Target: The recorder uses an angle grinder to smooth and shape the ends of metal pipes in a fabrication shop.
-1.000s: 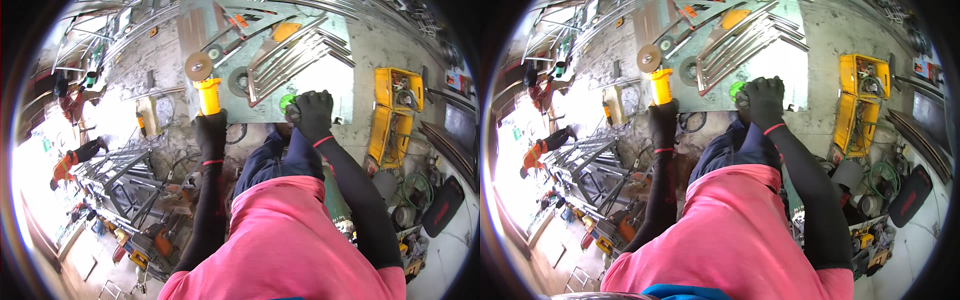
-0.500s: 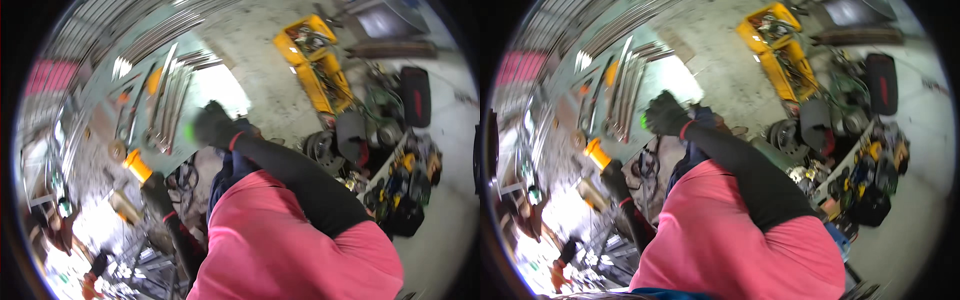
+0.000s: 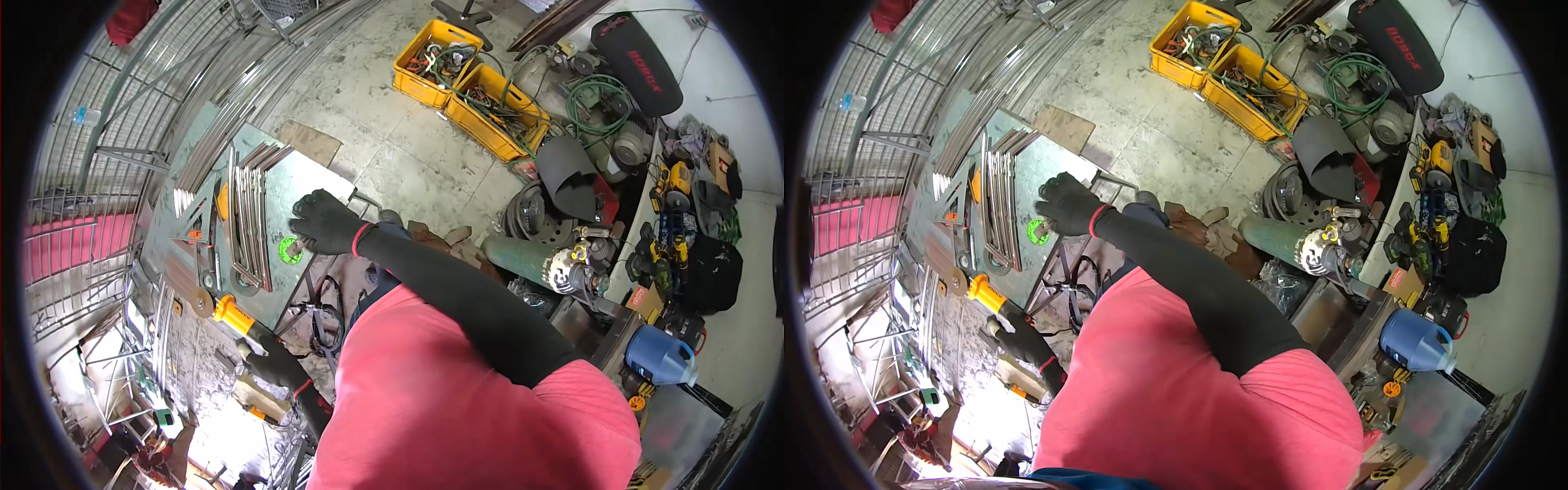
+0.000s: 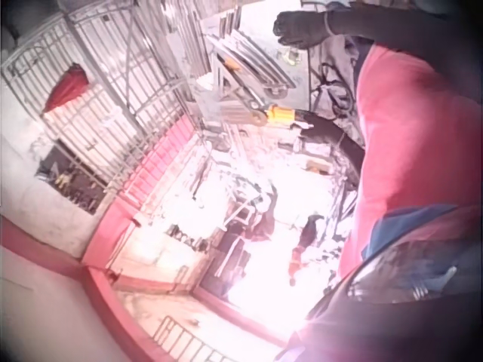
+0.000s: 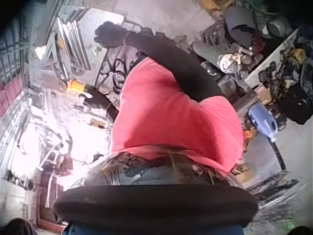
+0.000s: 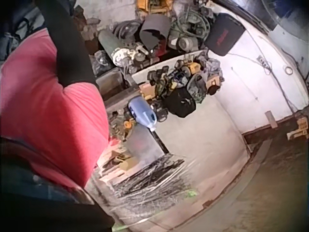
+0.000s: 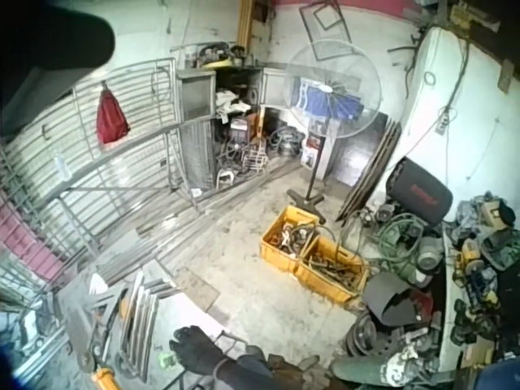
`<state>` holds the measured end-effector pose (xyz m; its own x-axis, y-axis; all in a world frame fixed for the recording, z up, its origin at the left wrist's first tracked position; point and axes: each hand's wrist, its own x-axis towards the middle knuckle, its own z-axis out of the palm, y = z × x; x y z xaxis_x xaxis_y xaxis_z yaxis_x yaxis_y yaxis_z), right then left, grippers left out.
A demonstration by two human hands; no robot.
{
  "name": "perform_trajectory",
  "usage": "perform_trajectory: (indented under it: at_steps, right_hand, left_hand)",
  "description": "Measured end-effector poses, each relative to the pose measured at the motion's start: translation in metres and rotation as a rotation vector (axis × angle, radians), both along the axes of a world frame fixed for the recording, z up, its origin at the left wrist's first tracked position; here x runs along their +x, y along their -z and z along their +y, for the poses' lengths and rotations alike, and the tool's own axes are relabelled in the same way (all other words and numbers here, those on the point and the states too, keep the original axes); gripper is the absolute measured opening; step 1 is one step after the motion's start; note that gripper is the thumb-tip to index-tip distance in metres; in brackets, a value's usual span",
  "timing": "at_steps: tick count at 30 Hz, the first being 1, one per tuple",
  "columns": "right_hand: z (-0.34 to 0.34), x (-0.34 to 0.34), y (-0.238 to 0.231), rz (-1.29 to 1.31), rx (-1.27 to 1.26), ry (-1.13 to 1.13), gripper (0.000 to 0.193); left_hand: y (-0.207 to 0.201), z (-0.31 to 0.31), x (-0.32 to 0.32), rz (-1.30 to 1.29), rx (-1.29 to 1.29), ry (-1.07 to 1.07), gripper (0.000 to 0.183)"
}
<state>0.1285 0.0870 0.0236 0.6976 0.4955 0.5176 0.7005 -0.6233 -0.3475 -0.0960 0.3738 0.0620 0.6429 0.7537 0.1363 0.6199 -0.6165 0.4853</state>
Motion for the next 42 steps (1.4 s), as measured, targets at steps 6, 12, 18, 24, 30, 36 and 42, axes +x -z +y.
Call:
perform_trajectory:
  at_steps: [6, 12, 18, 24, 30, 36, 42]
  right_hand:
    - [0.004, 0.010, 0.009, 0.050, -0.049, -0.071, 0.011]
    - [-0.016, 0.028, -0.019, 0.230, 0.051, -0.186, 0.038]
    - [-0.168, 0.087, -0.044, 0.304, 0.281, -0.076, 0.048]
    - [-0.362, 0.159, 0.127, 0.460, 0.715, 0.581, 0.044]
    - [-0.583, 0.139, 0.316, 0.804, 0.515, 1.066, 0.038]
    - [-0.754, 0.104, 0.432, 1.187, 0.027, 1.082, 0.051]
    - [-0.847, 0.158, 0.478, 1.353, 0.255, 1.294, 0.055]
  left_hand:
    - [-0.034, -0.099, 0.054, -0.219, -0.011, 0.484, 0.044]
    - [-0.036, -0.153, 0.116, -0.206, -0.074, 0.596, 0.045]
    - [-0.034, -0.212, 0.183, -0.209, -0.287, 0.495, 0.044]
    - [-0.024, -0.356, 0.317, 0.130, -0.366, 0.640, 0.035]
    - [0.025, -0.526, 0.438, 0.608, -0.815, 0.787, 0.032]
    - [0.093, -0.614, 0.540, 0.743, -0.590, 1.053, 0.036]
    - [0.141, -0.632, 0.579, 0.978, -0.622, 0.865, 0.044]
